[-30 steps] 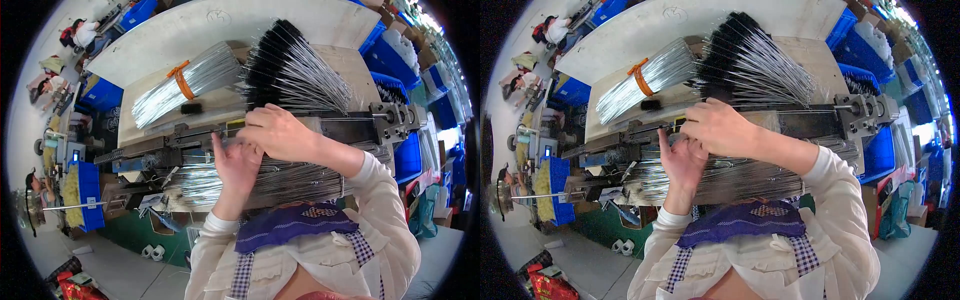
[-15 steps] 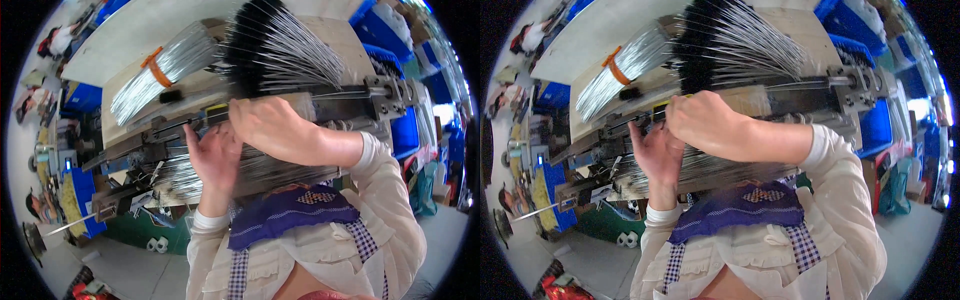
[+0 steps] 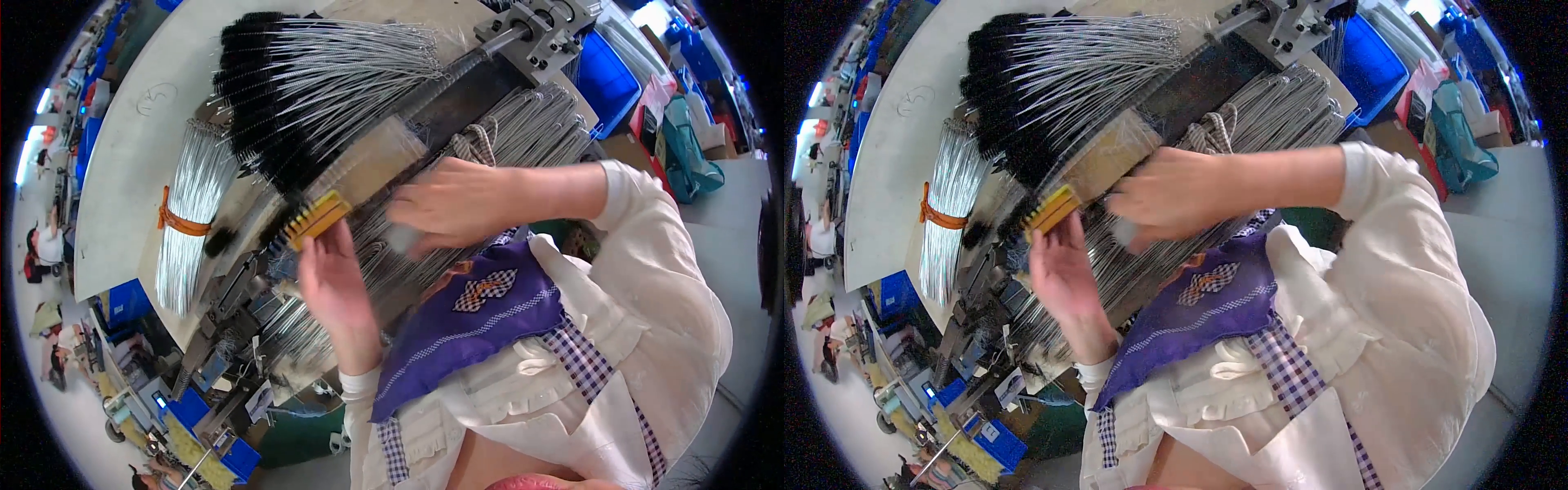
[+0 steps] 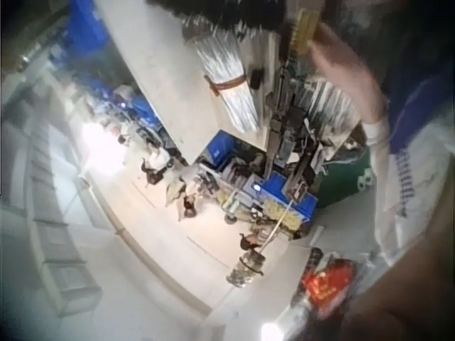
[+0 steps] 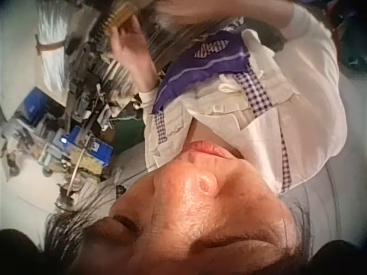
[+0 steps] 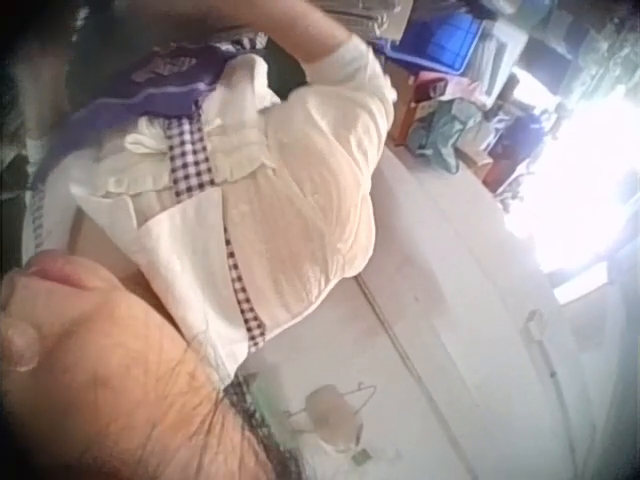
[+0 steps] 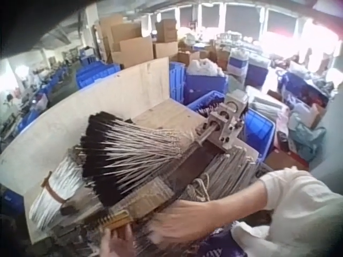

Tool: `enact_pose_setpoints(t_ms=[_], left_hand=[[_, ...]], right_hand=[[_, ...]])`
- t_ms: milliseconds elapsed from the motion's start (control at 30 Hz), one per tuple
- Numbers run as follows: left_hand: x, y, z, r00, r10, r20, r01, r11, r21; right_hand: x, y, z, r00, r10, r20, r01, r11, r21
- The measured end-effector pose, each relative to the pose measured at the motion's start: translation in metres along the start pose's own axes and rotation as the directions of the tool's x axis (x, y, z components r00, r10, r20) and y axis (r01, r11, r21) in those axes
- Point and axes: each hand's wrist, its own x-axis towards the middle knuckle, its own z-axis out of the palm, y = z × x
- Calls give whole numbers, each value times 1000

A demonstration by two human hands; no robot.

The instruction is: The person inserts bundles of strands into a production machine by hand, securing them in a machine jig as part of a manufacturing process.

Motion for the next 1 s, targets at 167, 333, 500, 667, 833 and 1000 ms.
enact_pose_setpoints(t_ms=[167, 333, 500, 667, 833, 1000], left_hand=[[-9, -16, -7, 992, -120, -31, 118, 990, -82], [-75, 21, -36, 900, -126, 416, 201, 970, -140], [-113, 55, -94, 602, 776, 187, 74, -287, 955], [-225, 112, -279, 306, 940, -150, 597, -66, 800], [-252, 140, -274, 62, 831, -553, 699, 359, 618], [-205, 88, -278, 182, 860, -476, 295, 414, 861]], right_hand=[[-33, 12, 51, 970, 118, 211, -97, 989, -110], [-42, 32, 45, 985, 86, 151, -117, 970, 212], [-43, 30, 24, 977, 208, 49, -202, 826, 527], [-42, 30, -1, 856, 402, -325, -142, 787, 600], [-63, 71, -10, 440, 752, -490, 134, 485, 864], [-112, 129, -78, 287, 715, -638, 378, 527, 761]])
